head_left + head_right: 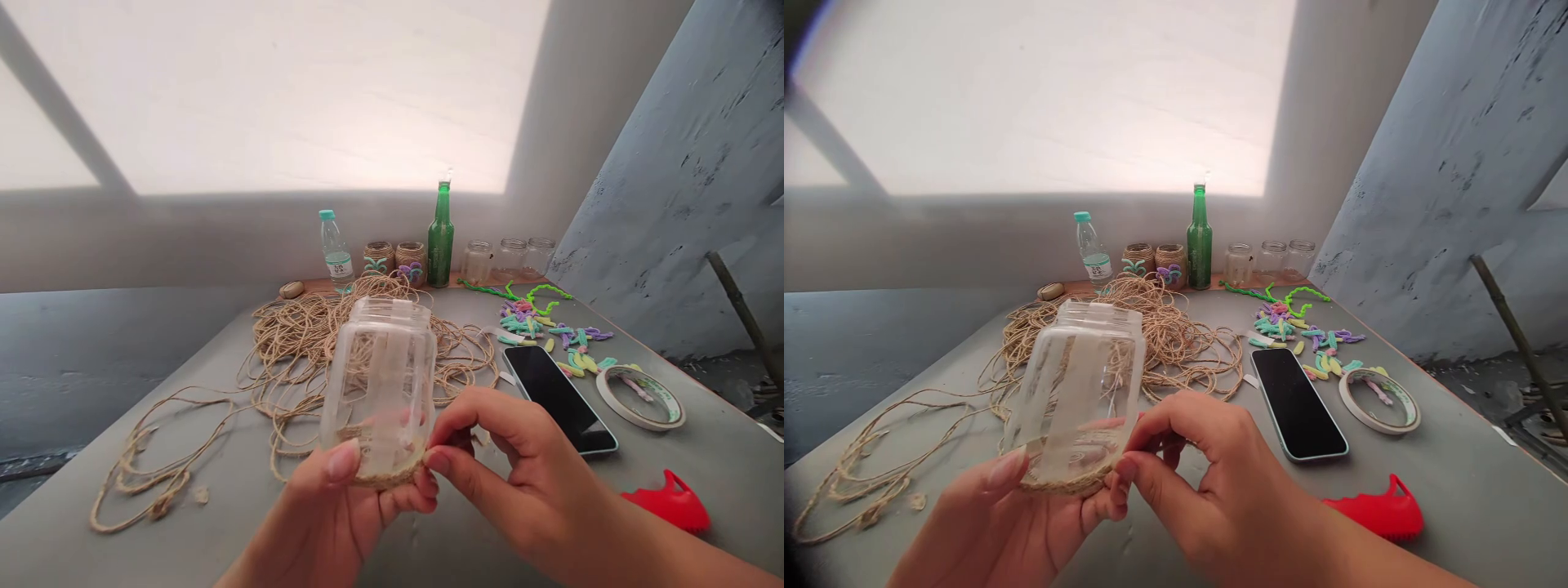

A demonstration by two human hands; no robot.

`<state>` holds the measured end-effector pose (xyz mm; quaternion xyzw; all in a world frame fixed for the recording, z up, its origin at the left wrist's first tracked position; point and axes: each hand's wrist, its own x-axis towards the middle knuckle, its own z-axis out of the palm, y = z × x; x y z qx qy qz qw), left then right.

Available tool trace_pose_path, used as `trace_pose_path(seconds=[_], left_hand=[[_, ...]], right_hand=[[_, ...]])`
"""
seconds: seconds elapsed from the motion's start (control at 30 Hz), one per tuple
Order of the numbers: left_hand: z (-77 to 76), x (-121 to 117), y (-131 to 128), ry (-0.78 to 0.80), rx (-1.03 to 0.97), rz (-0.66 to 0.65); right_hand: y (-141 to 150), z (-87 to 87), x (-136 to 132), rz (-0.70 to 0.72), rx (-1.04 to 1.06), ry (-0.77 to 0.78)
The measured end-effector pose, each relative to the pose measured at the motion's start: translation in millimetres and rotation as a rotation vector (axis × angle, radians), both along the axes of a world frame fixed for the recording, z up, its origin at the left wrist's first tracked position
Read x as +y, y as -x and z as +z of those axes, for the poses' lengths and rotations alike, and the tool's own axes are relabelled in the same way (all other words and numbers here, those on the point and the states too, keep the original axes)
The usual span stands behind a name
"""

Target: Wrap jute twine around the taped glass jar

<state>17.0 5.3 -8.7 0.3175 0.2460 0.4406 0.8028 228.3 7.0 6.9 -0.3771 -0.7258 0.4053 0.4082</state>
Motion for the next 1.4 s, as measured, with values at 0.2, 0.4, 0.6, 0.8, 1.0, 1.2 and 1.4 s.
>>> trace_pose_path(seconds=[0.2,0.4,0.6,0.8,1.0,1.2,1.4], left_hand=[[-2.7,1.4,3.2,0.026,-0.059,-0.039],[-3.1,-1.6,6.7,0.032,-0.099,-0.054],[0.5,-3.3,3.9,-0.007,-0.094,-0.084],[-2.2,-1.0,4.1,0.048,-0.04,0.023],[-1.2,-2.2,-4.9,0.064,0.097,0.286],[-10.8,-0.9,-3.0,0.004,0.339,0.319],[-5.8,0.2,-1.9,0.017,0.268,0.347]], right_hand=[[-1.3,-5.4,1.7,-0.048,0.022,0.093],[-2.3,-10.9,5.0,-0.067,0.144,0.215],[1.4,-8.5,7.4,0.126,0.254,0.341],[0.8,-15.6,6.3,0.057,0.353,0.348],[-0.3,-19.2,9.5,-0.115,0.305,0.353],[3.1,-19.8,5.3,-0.131,0.2,0.299],[1.7,-15.1,4.1,-0.108,0.212,0.298]])
